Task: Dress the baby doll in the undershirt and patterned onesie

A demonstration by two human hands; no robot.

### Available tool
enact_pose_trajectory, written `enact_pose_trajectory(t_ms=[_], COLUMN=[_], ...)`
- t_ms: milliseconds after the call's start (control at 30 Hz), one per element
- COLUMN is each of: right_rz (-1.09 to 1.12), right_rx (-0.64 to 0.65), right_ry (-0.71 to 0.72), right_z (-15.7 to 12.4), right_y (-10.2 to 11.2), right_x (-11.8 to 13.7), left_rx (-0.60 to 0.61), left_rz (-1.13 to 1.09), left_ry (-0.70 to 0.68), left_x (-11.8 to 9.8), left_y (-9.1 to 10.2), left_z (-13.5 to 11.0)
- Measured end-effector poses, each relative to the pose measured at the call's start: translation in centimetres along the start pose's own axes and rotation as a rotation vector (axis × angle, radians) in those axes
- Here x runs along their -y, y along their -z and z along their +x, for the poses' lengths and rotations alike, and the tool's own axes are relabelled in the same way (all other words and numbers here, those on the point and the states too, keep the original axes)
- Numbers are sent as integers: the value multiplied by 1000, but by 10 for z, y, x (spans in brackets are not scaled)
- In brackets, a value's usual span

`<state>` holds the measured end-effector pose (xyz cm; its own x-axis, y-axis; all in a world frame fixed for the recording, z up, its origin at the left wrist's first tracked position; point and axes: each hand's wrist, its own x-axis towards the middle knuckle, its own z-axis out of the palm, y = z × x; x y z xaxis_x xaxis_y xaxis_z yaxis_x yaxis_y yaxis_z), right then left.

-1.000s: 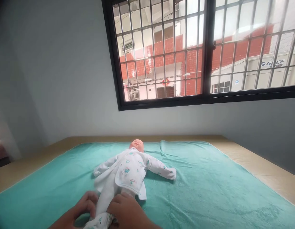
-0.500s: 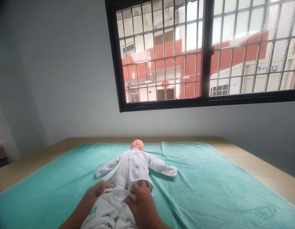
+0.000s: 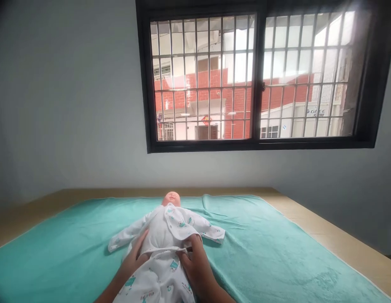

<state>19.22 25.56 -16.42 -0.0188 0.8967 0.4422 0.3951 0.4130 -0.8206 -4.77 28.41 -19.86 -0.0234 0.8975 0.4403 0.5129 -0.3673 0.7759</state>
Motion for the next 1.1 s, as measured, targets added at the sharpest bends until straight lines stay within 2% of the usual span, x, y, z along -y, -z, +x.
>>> enact_pose_trajectory(t_ms=[67, 133, 233, 367, 467, 533, 700, 867, 1000, 1100], right_rz=[-56, -174, -381, -556, -604, -616, -575, -367, -138, -123], right_rx=[52, 190, 425, 507, 477, 400, 176, 26, -25, 28], right_ry=[56, 140, 241, 311, 394, 411, 305, 173, 145, 143], right_z=[2, 6, 18, 38, 50, 56, 69, 75, 78, 82], right_y=[4, 13, 27, 29, 22, 15, -4, -13, -19, -24], right_x=[2, 11, 32, 52, 56, 56, 41, 5, -28, -44], left_rx=[67, 88, 100, 72, 81, 110, 123, 109, 268, 369], left_rz=[-18, -6, 23, 6, 31, 72, 178, 227, 292, 273], left_ry=[48, 66, -3, -56, -23, 4, 45, 21, 17, 25], left_x=[7, 8, 3, -13, -27, -35, -46, -48, -60, -72], left_y=[-1, 1, 10, 25, 32, 35, 34, 32, 46, 53], left_z=[2, 5, 9, 9, 8, 7, 5, 8, 26, 39])
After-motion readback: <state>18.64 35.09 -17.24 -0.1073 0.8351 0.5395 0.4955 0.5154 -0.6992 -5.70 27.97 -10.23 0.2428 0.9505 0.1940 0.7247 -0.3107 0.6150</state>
